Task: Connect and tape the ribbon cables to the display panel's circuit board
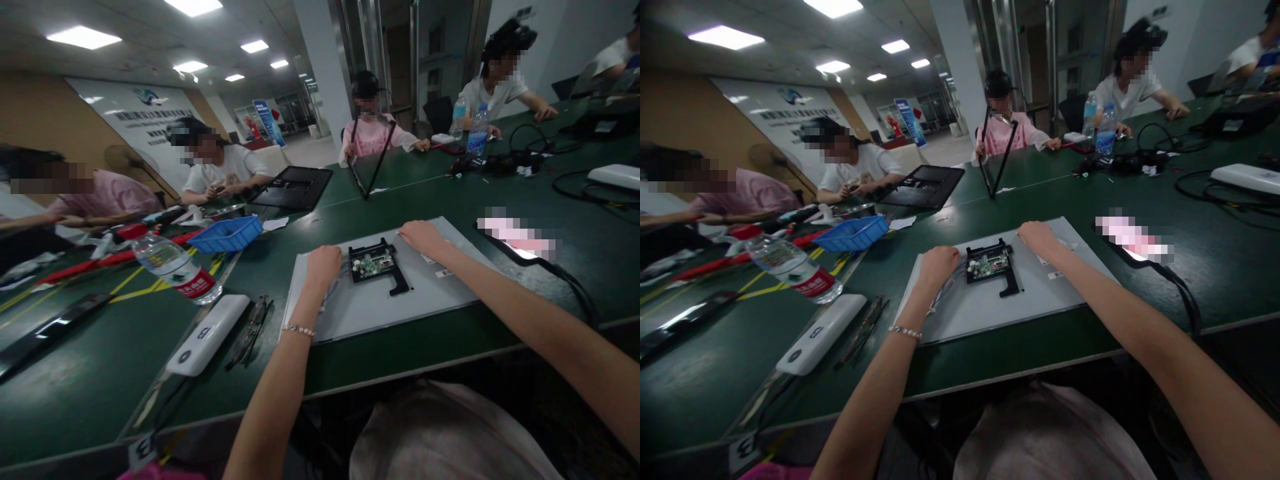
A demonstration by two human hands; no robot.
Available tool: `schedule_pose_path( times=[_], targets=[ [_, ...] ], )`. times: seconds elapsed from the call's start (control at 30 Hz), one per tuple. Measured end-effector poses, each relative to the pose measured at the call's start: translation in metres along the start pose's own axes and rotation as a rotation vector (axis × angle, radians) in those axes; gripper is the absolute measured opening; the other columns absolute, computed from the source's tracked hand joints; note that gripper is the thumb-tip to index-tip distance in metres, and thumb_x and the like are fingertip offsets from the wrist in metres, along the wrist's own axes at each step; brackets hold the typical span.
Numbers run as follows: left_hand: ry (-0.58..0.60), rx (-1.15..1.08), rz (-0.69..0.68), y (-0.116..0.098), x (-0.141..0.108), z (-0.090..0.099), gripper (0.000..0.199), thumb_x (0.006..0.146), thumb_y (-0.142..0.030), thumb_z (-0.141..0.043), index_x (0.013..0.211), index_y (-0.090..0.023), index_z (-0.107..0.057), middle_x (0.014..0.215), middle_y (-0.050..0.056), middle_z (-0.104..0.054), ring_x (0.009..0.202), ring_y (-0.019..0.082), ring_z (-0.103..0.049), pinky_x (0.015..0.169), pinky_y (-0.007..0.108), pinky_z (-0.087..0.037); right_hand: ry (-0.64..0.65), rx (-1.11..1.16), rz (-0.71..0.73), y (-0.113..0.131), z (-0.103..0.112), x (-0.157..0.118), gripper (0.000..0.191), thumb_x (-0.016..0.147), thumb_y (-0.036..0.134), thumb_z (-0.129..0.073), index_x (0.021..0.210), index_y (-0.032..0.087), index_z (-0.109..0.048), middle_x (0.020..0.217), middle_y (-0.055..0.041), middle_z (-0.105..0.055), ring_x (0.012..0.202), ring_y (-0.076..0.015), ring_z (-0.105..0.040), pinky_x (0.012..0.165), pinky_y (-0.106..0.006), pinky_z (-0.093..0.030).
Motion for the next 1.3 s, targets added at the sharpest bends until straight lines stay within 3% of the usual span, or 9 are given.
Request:
schedule_pose_path(
  times=[0.1, 0.3, 0.7, 1.07, 1.3],
  targets=[
    [-0.060, 0.091, -0.048, -0.007, -0.002, 0.006, 0.035, 0.091, -0.024, -0.039, 0.094, -0.016, -0.073, 0.093, 0.017, -0.071, 0.092, 0.028, -0.067, 0.080, 0.035, -0.049, 0.010, 0.003, -0.014, 0.000, -0.001, -0.001, 0.033, 0.095, 0.022, -0.040, 0.099, 0.012, -0.071, 0.102, -0.0153, -0.070, 0.096, -0.0254, -0.065, 0.080, -0.032, -0.047],
    [-0.049, 0.144, -0.127, -0.022, -0.007, 0.013, 0.035, 0.091, -0.023, -0.038, 0.094, -0.016, -0.073, 0.090, 0.016, -0.071, 0.087, 0.028, -0.068, 0.077, 0.035, -0.050, -0.010, 0.021, -0.044, 0.001, -0.005, -0.003, 0.033, 0.095, 0.022, -0.040, 0.101, 0.013, -0.071, 0.103, -0.0152, -0.070, 0.097, -0.0253, -0.065, 0.081, -0.031, -0.046],
    [0.021, 0.168, -0.236, -0.018, -0.007, 0.010, 0.032, 0.089, -0.021, -0.041, 0.097, -0.016, -0.072, 0.091, 0.016, -0.071, 0.089, 0.026, -0.068, 0.079, 0.033, -0.049, -0.013, 0.027, -0.060, 0.003, -0.003, -0.004, 0.032, 0.095, 0.021, -0.041, 0.099, 0.013, -0.071, 0.102, -0.0152, -0.071, 0.096, -0.0254, -0.065, 0.080, -0.031, -0.047],
    [-0.060, 0.019, -0.042, -0.019, -0.009, 0.012, 0.037, 0.093, -0.027, -0.035, 0.095, -0.017, -0.071, 0.095, 0.014, -0.071, 0.090, 0.025, -0.066, 0.078, 0.031, -0.047, -0.036, 0.068, -0.061, 0.001, -0.007, -0.004, 0.033, 0.094, 0.020, -0.040, 0.106, 0.014, -0.071, 0.106, -0.0154, -0.070, 0.098, -0.0258, -0.065, 0.082, -0.033, -0.047],
    [-0.113, -0.101, 0.025, -0.006, -0.003, -0.002, 0.028, 0.090, -0.025, -0.041, 0.091, -0.018, -0.068, 0.095, 0.011, -0.070, 0.087, 0.022, -0.064, 0.074, 0.028, -0.045, -0.031, 0.081, -0.081, 0.002, -0.006, -0.004, 0.032, 0.094, 0.020, -0.042, 0.106, 0.014, -0.071, 0.105, -0.0154, -0.070, 0.099, -0.0260, -0.065, 0.084, -0.033, -0.047]
  ],
)
Point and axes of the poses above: each hand's wrist, its own x-axis towards the middle knuckle, its own z-axis out of the back of the hand, y = z × x, the point moved 1 cm from there along x, towards the middle knuckle
